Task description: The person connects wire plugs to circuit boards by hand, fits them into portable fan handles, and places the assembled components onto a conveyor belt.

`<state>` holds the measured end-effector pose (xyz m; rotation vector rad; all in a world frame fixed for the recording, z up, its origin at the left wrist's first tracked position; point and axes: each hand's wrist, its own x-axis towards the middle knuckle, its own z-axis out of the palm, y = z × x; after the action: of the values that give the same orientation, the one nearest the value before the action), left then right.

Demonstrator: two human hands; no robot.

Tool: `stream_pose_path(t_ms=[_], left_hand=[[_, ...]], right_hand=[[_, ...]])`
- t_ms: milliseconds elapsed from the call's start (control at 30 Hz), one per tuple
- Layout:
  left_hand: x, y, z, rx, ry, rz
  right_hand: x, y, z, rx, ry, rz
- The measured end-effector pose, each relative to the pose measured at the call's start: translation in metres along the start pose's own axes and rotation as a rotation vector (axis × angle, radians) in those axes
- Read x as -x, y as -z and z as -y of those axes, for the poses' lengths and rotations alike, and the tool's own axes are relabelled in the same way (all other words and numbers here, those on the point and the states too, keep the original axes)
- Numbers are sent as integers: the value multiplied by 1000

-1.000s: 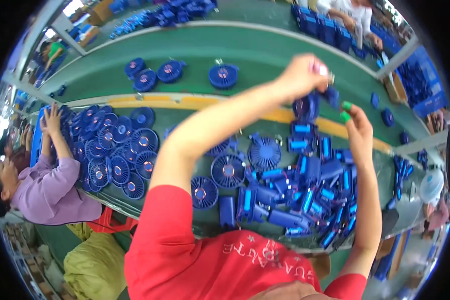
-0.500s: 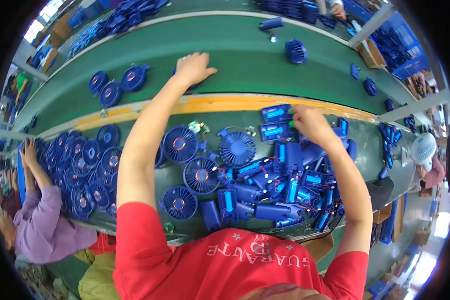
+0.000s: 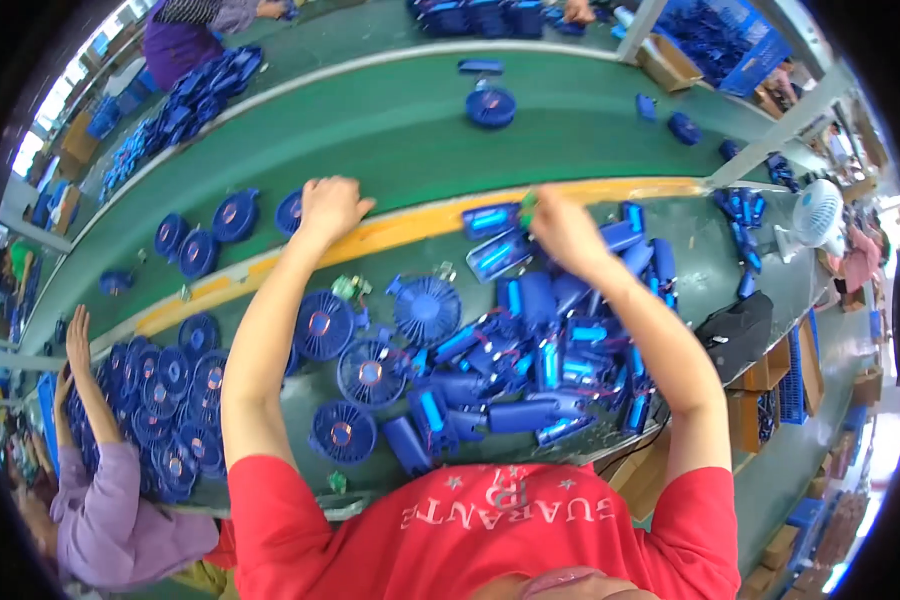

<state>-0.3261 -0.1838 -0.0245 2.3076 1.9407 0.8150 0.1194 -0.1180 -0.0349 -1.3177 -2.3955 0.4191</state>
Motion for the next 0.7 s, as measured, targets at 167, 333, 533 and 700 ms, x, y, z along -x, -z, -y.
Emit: stream_pose_path(t_ms=[167, 333, 533, 700], left_hand=[[19, -6, 6, 8, 116, 82], [46, 10, 13, 63, 161, 107], [48, 15, 13, 146, 197, 102], [55, 12, 15, 217, 252, 107]], right_hand=[[-12, 42, -25, -173, 15, -95], [0, 52, 0, -72, 360, 177], [0, 30, 15, 130, 459, 151], [-24, 17, 28, 177, 515, 199]])
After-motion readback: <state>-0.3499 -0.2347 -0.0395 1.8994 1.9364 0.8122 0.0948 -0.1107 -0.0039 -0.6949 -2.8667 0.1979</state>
